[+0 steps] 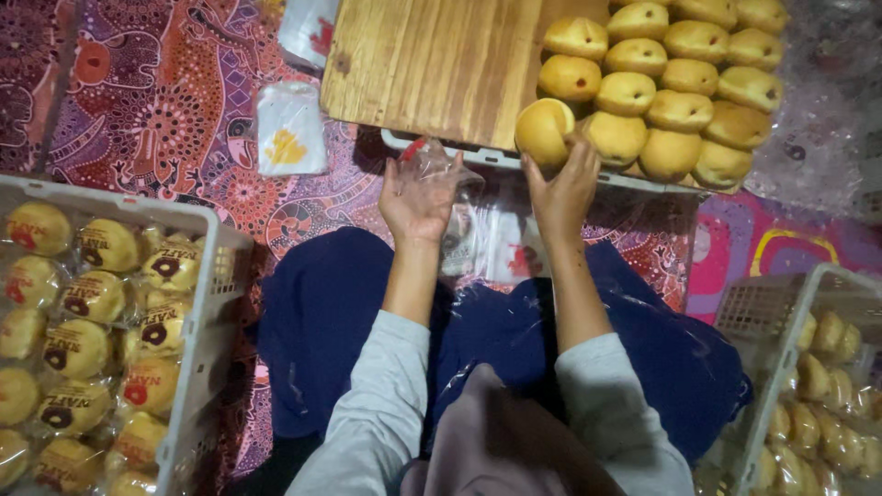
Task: The person sits on the floor and individually places small round buns into clear plastic bags, then seals them and places them into a white crate. The person handles the buns and bags by hand, repeating the process for multiple items.
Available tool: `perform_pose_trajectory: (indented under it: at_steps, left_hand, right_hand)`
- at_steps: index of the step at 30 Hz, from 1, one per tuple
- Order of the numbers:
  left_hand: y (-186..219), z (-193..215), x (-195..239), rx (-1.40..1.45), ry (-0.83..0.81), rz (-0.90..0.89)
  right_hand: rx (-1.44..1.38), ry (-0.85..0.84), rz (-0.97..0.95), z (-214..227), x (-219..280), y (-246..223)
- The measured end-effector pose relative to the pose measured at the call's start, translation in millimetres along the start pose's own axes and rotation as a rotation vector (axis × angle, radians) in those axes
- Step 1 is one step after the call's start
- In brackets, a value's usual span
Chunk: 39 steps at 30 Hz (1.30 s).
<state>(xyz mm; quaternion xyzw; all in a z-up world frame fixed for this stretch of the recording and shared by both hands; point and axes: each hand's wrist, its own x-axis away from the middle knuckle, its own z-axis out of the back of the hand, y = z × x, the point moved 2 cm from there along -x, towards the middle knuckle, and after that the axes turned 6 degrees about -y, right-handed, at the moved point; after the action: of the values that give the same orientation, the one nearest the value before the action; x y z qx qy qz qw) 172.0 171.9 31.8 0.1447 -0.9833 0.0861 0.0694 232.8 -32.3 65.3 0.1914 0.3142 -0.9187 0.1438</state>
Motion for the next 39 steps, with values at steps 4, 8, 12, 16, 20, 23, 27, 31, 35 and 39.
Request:
perform_pose_trajectory:
  at_steps: [4,8,12,16,20,23,27,31,35,39]
  left_hand:
    - [-3,4,-2,-0.007,0.121,-0.004]
    - [6,9,-4,0.060,0.064,0.032]
    - [6,15,-7,-0.012,0.013,0.012]
    - [-18,23,14,-0.265,0.005,-0.106]
    - [-39,0,37,-0.366,-0.276,-0.103]
    - [-52,-17,57,-0.263,-0.329,0.023]
    - [-45,-35,57,-0.295,-0.401,0.028]
    - [-25,-35,42,-0.378,-0.476,0.110]
    - [-22,-29,36,-0.472,-0.346,0.047]
    - [-21,-35,37,-0.223,-0.117,-0.017]
  right_hand:
    - [-0.121,-0.004,-0.082,-7,-8,9]
    - [-0.006,0.056,0.063,21,-13,-27]
    - [-0.228,-0.023,0.101,68,5,-76]
    - [-0.546,-0.370,0.231,60,34,-105]
    - [-0.357,-0.333,0.296,34,36,-110]
    - [-0.224,-0.370,0.361,31,37,-112]
    - [-0.203,-0.368,0.442,46,34,-107]
    - [-0.216,-0.377,0.511,43,44,-109]
    - [-0.443,-0.324,0.265,51,66,-106]
    - [-0.743,0.318,0.036,108,70,-47]
